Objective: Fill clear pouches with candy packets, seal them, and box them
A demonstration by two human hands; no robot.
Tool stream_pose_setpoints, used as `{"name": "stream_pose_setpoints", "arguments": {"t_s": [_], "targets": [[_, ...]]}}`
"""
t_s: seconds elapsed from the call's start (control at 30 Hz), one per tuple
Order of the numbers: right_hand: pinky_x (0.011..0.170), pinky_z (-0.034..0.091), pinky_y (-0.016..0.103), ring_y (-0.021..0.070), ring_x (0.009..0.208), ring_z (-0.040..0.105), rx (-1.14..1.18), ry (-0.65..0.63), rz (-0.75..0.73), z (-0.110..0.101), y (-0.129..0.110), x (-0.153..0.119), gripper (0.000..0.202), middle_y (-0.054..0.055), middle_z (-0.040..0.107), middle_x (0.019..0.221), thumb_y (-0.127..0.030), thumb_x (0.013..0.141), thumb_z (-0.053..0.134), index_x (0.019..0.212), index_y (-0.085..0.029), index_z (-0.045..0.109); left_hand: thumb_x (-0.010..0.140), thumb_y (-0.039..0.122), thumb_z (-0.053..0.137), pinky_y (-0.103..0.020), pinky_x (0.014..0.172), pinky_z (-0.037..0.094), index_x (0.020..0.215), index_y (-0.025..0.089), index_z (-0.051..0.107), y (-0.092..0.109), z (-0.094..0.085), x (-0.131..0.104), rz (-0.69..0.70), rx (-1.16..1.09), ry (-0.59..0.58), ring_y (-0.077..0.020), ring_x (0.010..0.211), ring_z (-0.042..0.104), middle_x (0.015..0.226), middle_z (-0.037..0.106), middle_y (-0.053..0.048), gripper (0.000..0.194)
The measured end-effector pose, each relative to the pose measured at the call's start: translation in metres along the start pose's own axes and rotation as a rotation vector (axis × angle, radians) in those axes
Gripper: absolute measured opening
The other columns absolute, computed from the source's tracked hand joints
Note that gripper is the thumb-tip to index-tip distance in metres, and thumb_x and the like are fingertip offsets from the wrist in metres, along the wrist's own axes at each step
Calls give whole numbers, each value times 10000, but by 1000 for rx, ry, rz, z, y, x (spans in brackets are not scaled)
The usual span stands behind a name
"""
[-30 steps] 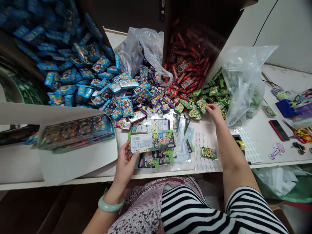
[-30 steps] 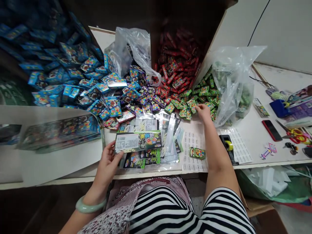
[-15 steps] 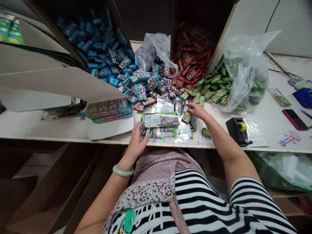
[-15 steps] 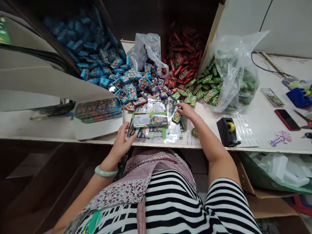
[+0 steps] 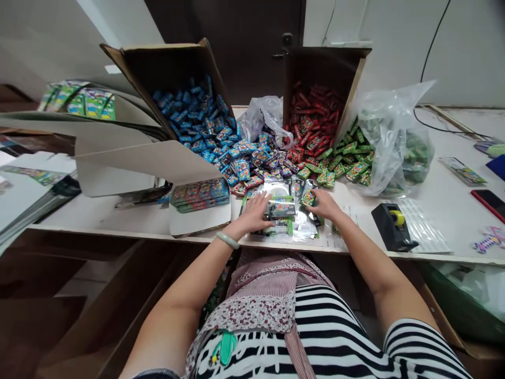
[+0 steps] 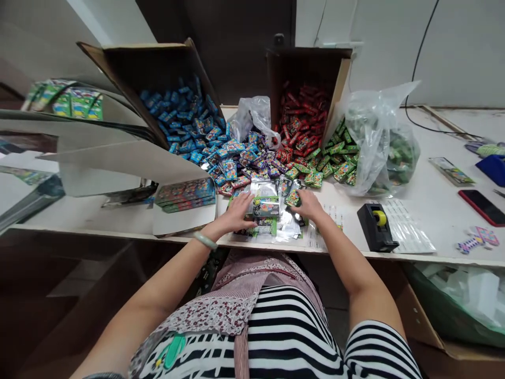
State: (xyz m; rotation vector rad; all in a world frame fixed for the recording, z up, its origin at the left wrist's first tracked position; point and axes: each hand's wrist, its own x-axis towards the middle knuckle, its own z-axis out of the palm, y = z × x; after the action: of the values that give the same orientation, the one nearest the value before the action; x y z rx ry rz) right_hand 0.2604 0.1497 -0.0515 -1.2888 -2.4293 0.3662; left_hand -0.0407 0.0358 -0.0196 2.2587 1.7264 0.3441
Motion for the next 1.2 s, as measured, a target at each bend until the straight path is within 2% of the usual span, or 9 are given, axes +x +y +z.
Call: {"name": "stream_pose_setpoints", "arguments": {"t_s": [0.07,0.17,0.33,0.5,0.73,0.87,0.97,1.07,1.2], "targets": [[1081,418,494,346,1286,508,10,47,-9,-3,-7,-2,732,211,554,1375,-366,760,675,1416,-109,476,685,495,811,-607,1220,118,1568,163,196,2,3,14,12,44,-83,-428,1540,80,1654,149,-225,1126],[1114,389,523,352,1310,466,41,181,-52,-11,-18,-6,757,195,512,1401,-364,768,653,1458,-139,437,703,469,795,-621,1205,145,1542,130,269,4,2,23,17,72,-98,-437,1500,211,1577,317,-238,1047],[1117,372,576,374,1339,411,27,307,-118,-24,-40,-7,743,179,443,1437,-331,796,633,1488,-193,401,723,475,770,-556,1176,271,1508,93,327,0,-10,12,67,58,100,-381,1349,409,1401,455,-222,980],[1125,371,573,369,1353,396,24,111,-374,-36,-49,-7,753,176,404,1490,-263,810,627,1511,-208,357,731,494,768,-536,1118,363,1517,145,317,-3,-21,-3,142,61,188,-369,1307,440,1376,456,-196,971],[1079,423,591,368,1326,439,57,-157,-543,-52,-46,-14,766,161,441,1478,-215,796,651,1501,-263,356,747,496,752,-549,1087,389,1505,117,347,2,-11,-8,212,49,192,-377,1252,487,1331,496,-210,939],[1129,394,574,339,1413,382,216,-212,-513,-57,-51,-12,823,149,370,1533,-264,856,623,1561,-299,199,758,557,738,-518,1076,421,1523,140,317,9,-9,-13,220,-1,173,-362,1264,489,1347,489,-196,967],[1164,363,559,321,1471,321,359,-177,-452,-56,-57,-11,865,147,295,1579,-374,878,636,1576,-295,132,763,580,727,-524,1081,421,1527,159,313,11,-9,-14,184,-30,223,-362,1262,491,1342,489,-185,966],[1178,334,572,312,1434,383,402,-126,-355,-54,-70,-15,772,144,444,1491,-476,891,615,1546,-295,250,767,573,727,-530,1089,418,1528,173,316,14,-8,-11,141,-47,268,-365,1271,484,1344,483,-181,953],[1199,236,621,315,1407,434,456,-181,-268,-49,-78,-8,544,118,566,1427,-496,951,495,1456,-298,446,752,581,744,-519,1095,428,1528,190,304,15,-7,-9,133,-64,255,-352,1265,494,1338,487,-171,973]]}}
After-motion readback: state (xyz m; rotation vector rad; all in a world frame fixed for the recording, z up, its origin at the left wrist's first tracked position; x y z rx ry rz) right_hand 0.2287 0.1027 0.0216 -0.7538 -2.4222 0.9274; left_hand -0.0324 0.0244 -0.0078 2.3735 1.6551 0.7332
